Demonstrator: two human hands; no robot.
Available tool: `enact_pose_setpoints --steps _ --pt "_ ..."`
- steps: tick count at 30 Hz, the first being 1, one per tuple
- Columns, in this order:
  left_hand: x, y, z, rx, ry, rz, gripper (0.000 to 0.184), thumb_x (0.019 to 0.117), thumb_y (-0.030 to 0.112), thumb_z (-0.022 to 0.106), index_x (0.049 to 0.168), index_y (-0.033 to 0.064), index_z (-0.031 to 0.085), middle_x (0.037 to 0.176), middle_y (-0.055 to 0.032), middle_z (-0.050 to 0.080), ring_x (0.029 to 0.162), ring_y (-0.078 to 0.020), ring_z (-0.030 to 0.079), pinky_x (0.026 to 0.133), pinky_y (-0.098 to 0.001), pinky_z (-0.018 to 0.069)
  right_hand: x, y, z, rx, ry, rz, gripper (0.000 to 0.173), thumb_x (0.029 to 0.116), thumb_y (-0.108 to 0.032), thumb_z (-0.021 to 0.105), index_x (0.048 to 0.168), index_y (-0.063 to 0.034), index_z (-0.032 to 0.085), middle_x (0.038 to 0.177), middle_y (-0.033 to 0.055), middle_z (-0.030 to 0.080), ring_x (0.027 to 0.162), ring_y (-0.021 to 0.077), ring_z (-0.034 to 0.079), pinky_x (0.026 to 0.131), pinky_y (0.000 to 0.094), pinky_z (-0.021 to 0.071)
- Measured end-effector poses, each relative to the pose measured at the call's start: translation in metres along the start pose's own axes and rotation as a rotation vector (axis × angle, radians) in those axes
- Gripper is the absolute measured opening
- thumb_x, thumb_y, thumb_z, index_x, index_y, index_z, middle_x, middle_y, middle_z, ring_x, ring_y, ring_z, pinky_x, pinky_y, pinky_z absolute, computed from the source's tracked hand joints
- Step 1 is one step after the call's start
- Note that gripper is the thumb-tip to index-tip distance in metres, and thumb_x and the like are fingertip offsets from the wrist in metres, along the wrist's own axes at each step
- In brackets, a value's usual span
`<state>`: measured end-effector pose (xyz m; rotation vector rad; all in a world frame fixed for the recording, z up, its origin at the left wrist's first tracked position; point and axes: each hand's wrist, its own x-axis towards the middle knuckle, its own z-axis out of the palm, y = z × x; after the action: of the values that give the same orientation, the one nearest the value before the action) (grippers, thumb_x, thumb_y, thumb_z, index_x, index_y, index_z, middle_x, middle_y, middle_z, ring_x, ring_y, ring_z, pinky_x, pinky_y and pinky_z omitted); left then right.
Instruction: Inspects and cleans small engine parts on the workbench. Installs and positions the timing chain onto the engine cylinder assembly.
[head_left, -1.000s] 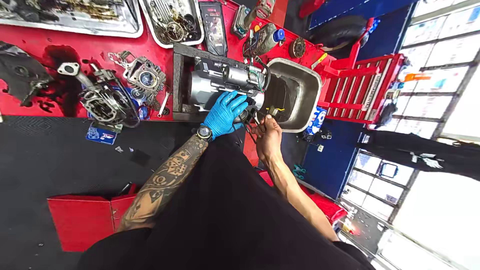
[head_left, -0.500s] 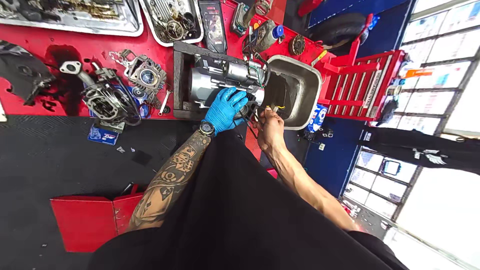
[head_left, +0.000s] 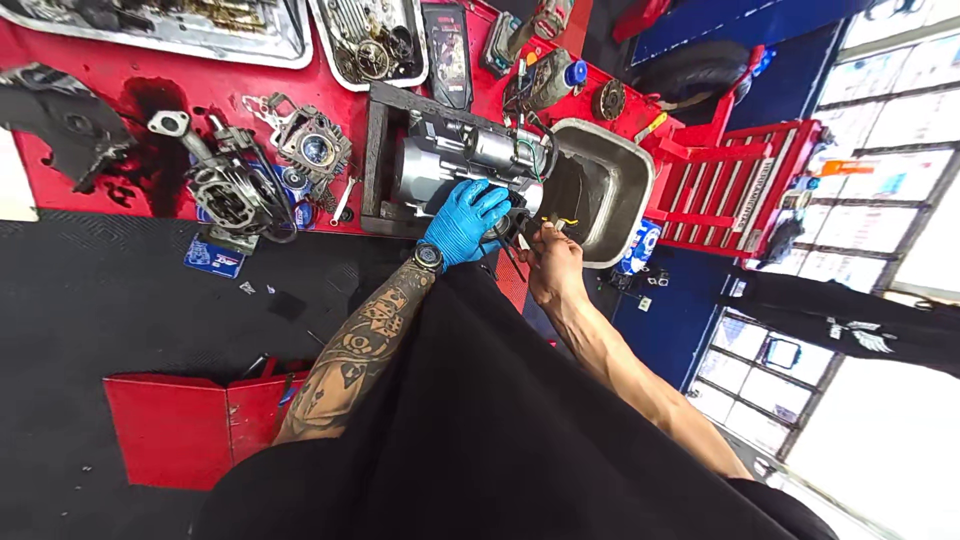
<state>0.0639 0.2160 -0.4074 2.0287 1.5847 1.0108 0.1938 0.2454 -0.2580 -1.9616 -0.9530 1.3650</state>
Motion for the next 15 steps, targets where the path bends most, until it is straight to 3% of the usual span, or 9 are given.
enact_pose_setpoints --steps 3,7,11,15 --pt "-0.003 -0.002 0.004 -0.024 0.079 0.002 0.070 0.0836 0.058 0.071 0.138 0.0141 0.065 0.146 -0.0120 0.060 0.139 -0.0432 0.048 0.117 -0.0586 0.0337 0.003 -0.005 0.000 -0.009 -0.007 0.019 0.034 0.1097 -0.020 0.046 0.078 -0.0107 0.053 0.056 -0.0032 0.044 0.047 0.0101 0.044 0.051 0.0280 0.0468" --pt "0.000 -0.001 0.005 -0.016 0.058 -0.011 0.068 0.0901 0.061 0.064 0.139 0.0145 0.064 0.148 -0.0122 0.058 0.141 -0.0430 0.047 0.119 -0.0580 0.0323 0.008 -0.006 -0.004 -0.011 -0.070 -0.006 0.035 0.1097 -0.018 0.044 0.077 -0.0105 0.052 0.055 -0.0034 0.044 0.048 0.0099 0.044 0.053 0.0276 0.0467" --pt "-0.001 0.001 0.001 -0.036 0.059 -0.007 0.065 0.0861 0.051 0.073 0.138 0.0133 0.064 0.147 -0.0126 0.059 0.141 -0.0428 0.047 0.119 -0.0572 0.0331 0.002 0.007 -0.014 0.050 -0.179 -0.063 0.027 0.1097 -0.015 0.042 0.085 -0.0111 0.052 0.062 -0.0049 0.043 0.052 0.0085 0.044 0.058 0.0266 0.0476" --pt "-0.001 0.004 -0.001 -0.030 0.076 -0.008 0.071 0.0841 0.050 0.078 0.142 0.0118 0.060 0.144 -0.0136 0.061 0.138 -0.0424 0.050 0.117 -0.0585 0.0356 0.006 0.029 -0.034 0.108 -0.364 -0.198 0.020 0.1094 -0.012 0.038 0.100 -0.0070 0.055 0.083 0.0021 0.059 0.077 0.0139 0.060 0.079 0.0337 0.0547"
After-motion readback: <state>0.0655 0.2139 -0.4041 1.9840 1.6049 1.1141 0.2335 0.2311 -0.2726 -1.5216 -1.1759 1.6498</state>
